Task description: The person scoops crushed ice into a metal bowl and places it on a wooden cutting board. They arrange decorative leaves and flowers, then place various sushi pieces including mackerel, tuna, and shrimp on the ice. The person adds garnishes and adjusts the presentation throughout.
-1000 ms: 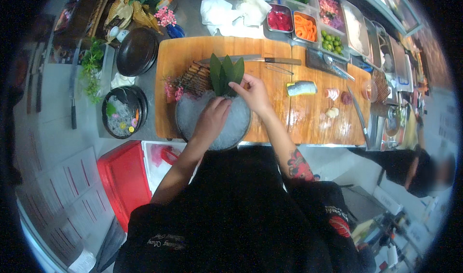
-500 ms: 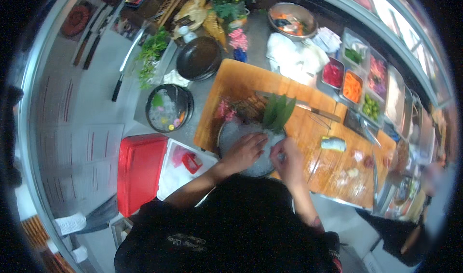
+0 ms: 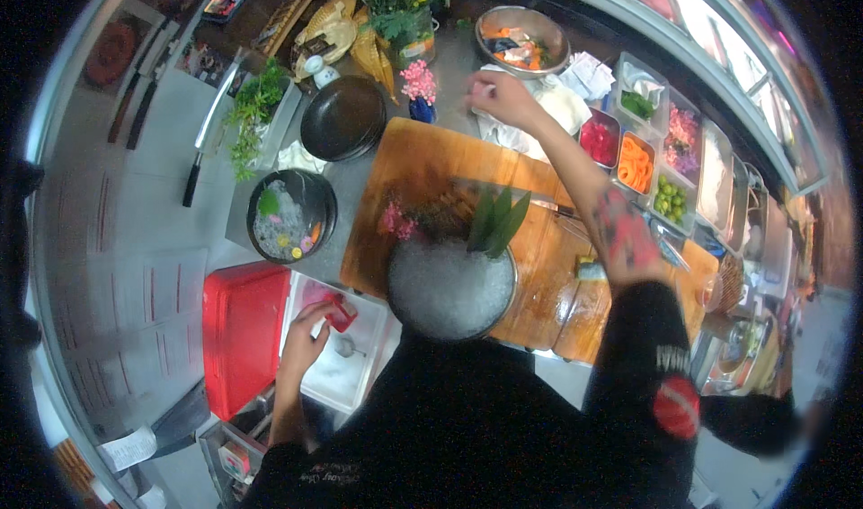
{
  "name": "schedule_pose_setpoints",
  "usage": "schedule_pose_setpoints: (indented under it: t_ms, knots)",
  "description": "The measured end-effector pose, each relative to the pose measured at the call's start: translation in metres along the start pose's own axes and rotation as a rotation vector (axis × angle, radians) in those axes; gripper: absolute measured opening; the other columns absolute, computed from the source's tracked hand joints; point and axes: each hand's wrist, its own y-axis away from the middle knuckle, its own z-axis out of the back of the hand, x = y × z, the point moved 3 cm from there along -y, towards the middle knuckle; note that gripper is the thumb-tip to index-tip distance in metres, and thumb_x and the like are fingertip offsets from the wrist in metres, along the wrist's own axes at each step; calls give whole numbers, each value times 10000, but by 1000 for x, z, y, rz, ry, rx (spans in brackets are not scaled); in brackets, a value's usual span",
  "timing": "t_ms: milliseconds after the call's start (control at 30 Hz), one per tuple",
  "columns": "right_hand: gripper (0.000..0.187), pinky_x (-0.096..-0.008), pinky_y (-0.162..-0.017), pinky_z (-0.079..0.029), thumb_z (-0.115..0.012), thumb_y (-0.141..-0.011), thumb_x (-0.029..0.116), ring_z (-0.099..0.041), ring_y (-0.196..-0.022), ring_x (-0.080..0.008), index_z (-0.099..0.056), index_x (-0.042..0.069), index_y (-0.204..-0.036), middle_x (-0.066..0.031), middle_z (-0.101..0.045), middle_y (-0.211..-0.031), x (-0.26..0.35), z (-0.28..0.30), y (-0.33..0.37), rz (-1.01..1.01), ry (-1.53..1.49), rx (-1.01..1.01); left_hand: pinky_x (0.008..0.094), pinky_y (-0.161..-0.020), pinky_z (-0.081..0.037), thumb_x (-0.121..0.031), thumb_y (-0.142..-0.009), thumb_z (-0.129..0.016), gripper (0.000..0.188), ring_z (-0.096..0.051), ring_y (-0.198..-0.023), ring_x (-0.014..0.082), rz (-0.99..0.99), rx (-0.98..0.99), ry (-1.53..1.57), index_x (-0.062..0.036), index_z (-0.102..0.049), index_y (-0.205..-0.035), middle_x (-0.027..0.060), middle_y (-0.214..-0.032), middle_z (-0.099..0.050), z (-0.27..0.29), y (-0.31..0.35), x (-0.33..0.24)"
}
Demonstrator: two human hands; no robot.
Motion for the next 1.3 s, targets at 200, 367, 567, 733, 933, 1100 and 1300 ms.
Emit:
schedule_pose_setpoints:
  t_ms: [200, 367, 567, 733, 933, 1100, 1300]
  knots:
    - [609, -395, -969, -537, -785, -840, 559, -690, -1104, -281, -684, 146, -1277, -172, -714, -1174, -62, -110, -104, 128, 15, 227, 313, -871, -527, 20, -950, -641, 242, -688, -1006, 188, 70, -337, 109, -13, -697, -1183, 119, -1111, -736, -6, 19, -25]
    - [606, -382, -965, -541, -799, -830, 574, -691, -1095, -246, -692, 138, -1237, -93, -728, -1185, -57, -112, -118, 154, -17, 88, 285, -897, -496, 41, -952, -650, 223, -666, -1029, 141, 157, -410, 403, -10, -700, -1163, 71, -1119, -731, -40, 31, -17]
    - [254, -328, -908, -525, -754, -956, 192, -648, -984, -150, -658, 38, -1133, -53, -700, -1042, 32, 21, -4, 386, -392, -342, 312, -953, -502, -1, -923, -706, 428, -650, -1063, 174, -68, -323, 409, -29, -610, -1339, 79, -1167, -700, -43, -45, -22]
    - [241, -306, -814, -543, -699, -986, 242, -688, -894, -129, -715, 8, -1042, -55, -744, -932, 95, 54, 122, 101, -334, -289, 390, -1056, -465, -137, -884, -798, 797, -585, -1253, 259, -289, -131, 409, -49, -350, -1537, 166, -1348, -596, -57, -118, -37]
    - [373, -323, -824, -528, -641, -1030, 370, -671, -904, -140, -722, 64, -1228, -105, -738, -972, 87, -59, 189, -84, -159, 31, 501, -1159, -359, -341, -771, -915, 1204, -422, -1406, 418, -501, -181, 164, -9, -105, -1598, 305, -1523, -365, -64, -122, -53]
    - [426, -384, -798, -517, -684, -985, 425, -666, -855, -239, -709, 56, -1196, -172, -711, -974, 70, -97, 202, -187, -32, -7, 569, -1216, -239, -458, -640, -968, 1421, -269, -1482, 478, -419, -216, -2, 28, -31, -1593, 345, -1574, -238, -107, -125, -71]
    - [454, -422, -685, -553, -787, -867, 430, -713, -698, -332, -706, 0, -991, -186, -695, -732, 75, -98, 190, -107, 13, -161, 534, -1210, -293, -378, -629, -989, 1415, -336, -1453, 484, -341, -255, 117, 32, -36, -1592, 355, -1560, -277, -122, -140, -77]
